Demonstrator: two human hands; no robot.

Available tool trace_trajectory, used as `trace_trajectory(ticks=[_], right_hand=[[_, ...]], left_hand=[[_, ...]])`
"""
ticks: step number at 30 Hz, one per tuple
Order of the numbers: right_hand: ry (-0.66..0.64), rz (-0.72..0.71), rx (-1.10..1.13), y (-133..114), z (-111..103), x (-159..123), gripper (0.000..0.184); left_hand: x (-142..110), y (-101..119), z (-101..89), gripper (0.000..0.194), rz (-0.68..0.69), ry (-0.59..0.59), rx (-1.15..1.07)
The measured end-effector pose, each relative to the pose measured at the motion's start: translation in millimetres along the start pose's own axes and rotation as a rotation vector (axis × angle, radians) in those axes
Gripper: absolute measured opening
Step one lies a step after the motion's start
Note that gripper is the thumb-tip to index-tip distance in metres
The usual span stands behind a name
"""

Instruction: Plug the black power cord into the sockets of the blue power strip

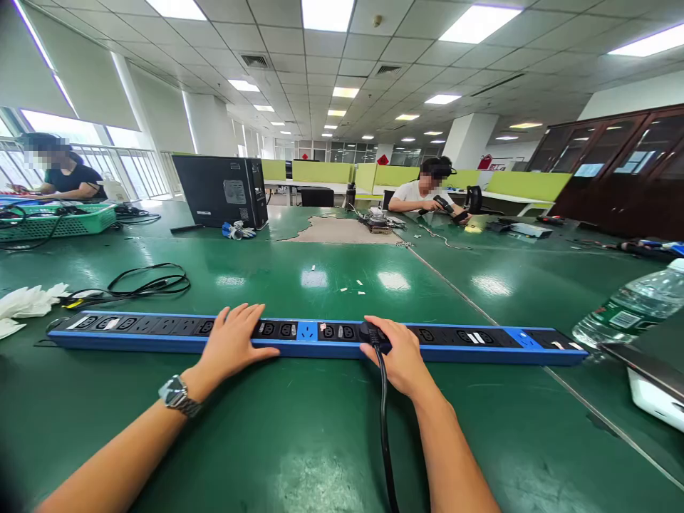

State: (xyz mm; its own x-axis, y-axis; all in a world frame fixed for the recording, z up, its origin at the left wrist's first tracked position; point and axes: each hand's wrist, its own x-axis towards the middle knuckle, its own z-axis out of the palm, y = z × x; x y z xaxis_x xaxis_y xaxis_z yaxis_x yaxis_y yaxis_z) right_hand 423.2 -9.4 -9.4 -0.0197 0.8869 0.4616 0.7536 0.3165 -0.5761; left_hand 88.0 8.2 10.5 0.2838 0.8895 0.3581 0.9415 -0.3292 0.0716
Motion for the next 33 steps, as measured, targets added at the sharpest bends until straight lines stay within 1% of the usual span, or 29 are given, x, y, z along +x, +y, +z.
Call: trace_trajectory(ticks=[2, 3, 4, 6, 7, 8, 9, 10, 12, 13, 14, 16, 17, 19, 22, 27, 29, 33], right_hand=[[0.054, 0.015, 0.030, -2.5, 2.3, 1.7, 0.040], [0.119, 0.023, 0.078, -5.2, 2.8, 2.7, 0.039], [0.225, 0.036, 0.139, -9.3, 3.1, 3.6, 0.041], [0.519, 0.088, 0.263, -22.2, 4.5, 5.1, 0.048], [0.642, 0.123, 0.302, -30.8, 6.6, 5.5, 0.051], [0.698, 0.150, 0.316, -40.6, 10.6, 5.7, 0.053], [0.669, 0.157, 0.303, -51.6, 16.7, 5.6, 0.053], [0.576, 0.146, 0.275, -63.5, 25.1, 5.3, 0.052], [0.306, 0.084, 0.203, -89.8, 47.8, 5.3, 0.047], [0.202, 0.045, 0.173, -103.8, 61.1, 6.1, 0.044], [0.126, 0.020, 0.147, -118.0, 74.5, 7.8, 0.042], [-0.001, 0.008, 0.067, -145.3, 98.8, 13.8, 0.037], [-0.046, 0.025, 0.031, -157.8, 108.4, 17.6, 0.035], [-0.107, 0.050, -0.040, -178.7, 120.9, 25.1, 0.033], [-0.158, 0.041, -0.134, -198.3, 125.4, 31.7, 0.031], [-0.221, -0.017, -0.244, -210.3, 120.2, 34.0, 0.027], [-0.248, 0.001, -0.267, -211.0, 118.0, 35.4, 0.026], [-0.274, 0.050, -0.250, -205.6, 113.1, 39.5, 0.032]], left_hand=[[-6.4, -22.4, -3.6, 0.076, -0.047, -0.027, 0.034], [-8.9, -28.5, -4.5, 0.073, -0.064, -0.034, 0.037], [-10.8, -31.8, -5.1, 0.070, -0.077, -0.038, 0.033], [-13.0, -32.3, -5.3, 0.067, -0.096, -0.038, 0.017], [-13.4, -30.9, -5.2, 0.067, -0.098, -0.034, 0.010], [-13.6, -29.3, -4.9, 0.067, -0.096, -0.030, 0.002], [-13.6, -27.8, -4.7, 0.068, -0.092, -0.025, -0.004], [-13.6, -26.7, -4.4, 0.069, -0.092, -0.020, -0.010], [-13.9, -25.6, -4.0, 0.074, -0.110, -0.005, -0.018], [-14.2, -25.5, -3.9, 0.077, -0.123, 0.011, -0.017], [-14.5, -25.6, -3.8, 0.080, -0.133, 0.030, -0.015], [-15.0, -26.2, -3.5, 0.083, -0.132, 0.064, -0.019], [-15.2, -26.6, -3.2, 0.083, -0.125, 0.077, -0.027], [-15.3, -27.5, -2.4, 0.077, -0.110, 0.092, -0.046], [-15.2, -28.2, -0.8, 0.066, -0.105, 0.120, -0.049], [-15.2, -27.9, 0.2, 0.053, -0.103, 0.116, -0.022], [-15.3, -28.0, 0.1, 0.053, -0.107, 0.115, -0.021], [-15.4, -29.1, 0.5, 0.066, -0.100, 0.123, -0.035]])
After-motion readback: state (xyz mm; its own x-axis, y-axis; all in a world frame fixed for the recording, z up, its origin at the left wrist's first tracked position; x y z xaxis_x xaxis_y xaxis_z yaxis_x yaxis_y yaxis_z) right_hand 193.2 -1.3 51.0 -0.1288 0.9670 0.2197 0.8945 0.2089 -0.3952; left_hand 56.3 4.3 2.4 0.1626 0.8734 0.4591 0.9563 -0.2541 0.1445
